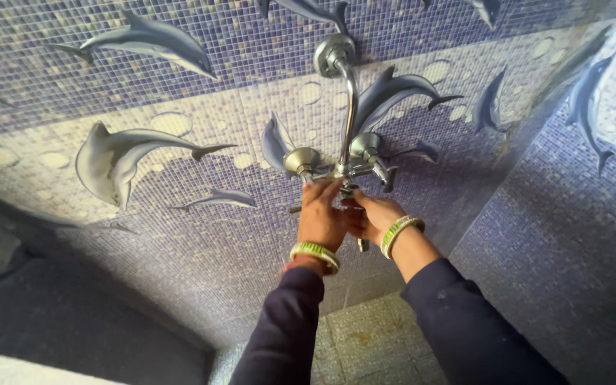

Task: The person adjusts the shower faucet, fills a bucket with water, and then uses a sponge to scrub the shower wall tiles. They also handle a plastic container and a metal cup during the process.

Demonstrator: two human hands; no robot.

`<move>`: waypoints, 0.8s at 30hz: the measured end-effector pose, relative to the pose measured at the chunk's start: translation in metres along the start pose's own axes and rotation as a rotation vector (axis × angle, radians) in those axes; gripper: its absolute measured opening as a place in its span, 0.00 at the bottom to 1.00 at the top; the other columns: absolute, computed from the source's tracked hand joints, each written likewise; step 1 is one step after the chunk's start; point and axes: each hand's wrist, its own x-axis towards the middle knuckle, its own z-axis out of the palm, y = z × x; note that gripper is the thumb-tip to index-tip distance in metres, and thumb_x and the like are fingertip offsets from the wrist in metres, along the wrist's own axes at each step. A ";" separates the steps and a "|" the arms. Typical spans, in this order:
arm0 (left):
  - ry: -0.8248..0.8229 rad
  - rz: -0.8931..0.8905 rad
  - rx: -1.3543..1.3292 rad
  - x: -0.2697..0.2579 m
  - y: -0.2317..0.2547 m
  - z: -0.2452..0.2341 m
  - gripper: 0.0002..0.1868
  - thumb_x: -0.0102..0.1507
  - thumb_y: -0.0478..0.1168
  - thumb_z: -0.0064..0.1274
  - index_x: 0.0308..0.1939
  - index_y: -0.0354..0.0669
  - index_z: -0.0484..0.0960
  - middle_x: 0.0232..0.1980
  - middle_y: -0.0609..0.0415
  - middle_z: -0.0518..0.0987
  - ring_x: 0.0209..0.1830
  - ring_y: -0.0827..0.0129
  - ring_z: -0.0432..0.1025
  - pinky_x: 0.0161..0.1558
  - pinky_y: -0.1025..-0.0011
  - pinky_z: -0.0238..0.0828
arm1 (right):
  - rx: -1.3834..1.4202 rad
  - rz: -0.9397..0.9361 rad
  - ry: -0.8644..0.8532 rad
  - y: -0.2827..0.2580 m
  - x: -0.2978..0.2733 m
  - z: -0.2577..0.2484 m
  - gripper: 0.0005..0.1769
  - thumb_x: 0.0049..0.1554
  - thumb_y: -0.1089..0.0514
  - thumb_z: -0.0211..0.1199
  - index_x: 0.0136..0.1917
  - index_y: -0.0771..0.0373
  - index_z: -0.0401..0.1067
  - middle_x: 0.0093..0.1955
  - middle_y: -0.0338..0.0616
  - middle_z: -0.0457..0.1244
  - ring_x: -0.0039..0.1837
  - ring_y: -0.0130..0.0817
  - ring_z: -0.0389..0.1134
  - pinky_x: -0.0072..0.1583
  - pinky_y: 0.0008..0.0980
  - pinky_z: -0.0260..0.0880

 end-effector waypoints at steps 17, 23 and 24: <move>0.442 -1.403 -1.227 -0.133 -0.055 0.133 0.16 0.73 0.47 0.41 0.50 0.43 0.80 0.49 0.48 0.80 0.48 0.56 0.75 0.53 0.59 0.72 | 0.272 0.296 -0.233 0.118 0.039 -0.080 0.13 0.65 0.67 0.49 0.59 0.71 0.71 0.57 0.56 0.70 0.58 0.44 0.73 0.65 0.41 0.73; 0.434 -1.191 -1.556 -0.132 -0.112 0.168 0.24 0.71 0.56 0.36 0.38 0.39 0.74 0.35 0.43 0.80 0.38 0.52 0.74 0.45 0.57 0.78 | 0.258 0.074 -0.380 0.121 0.005 -0.071 0.18 0.62 0.67 0.51 0.64 0.67 0.72 0.63 0.45 0.70 0.62 0.38 0.73 0.65 0.36 0.73; 0.502 -1.262 -1.522 -0.127 -0.122 0.176 0.22 0.73 0.55 0.39 0.36 0.41 0.73 0.32 0.48 0.76 0.35 0.53 0.72 0.42 0.55 0.78 | -0.057 -0.095 -0.311 0.125 0.004 -0.070 0.17 0.63 0.66 0.52 0.64 0.65 0.73 0.62 0.45 0.71 0.60 0.39 0.74 0.63 0.36 0.74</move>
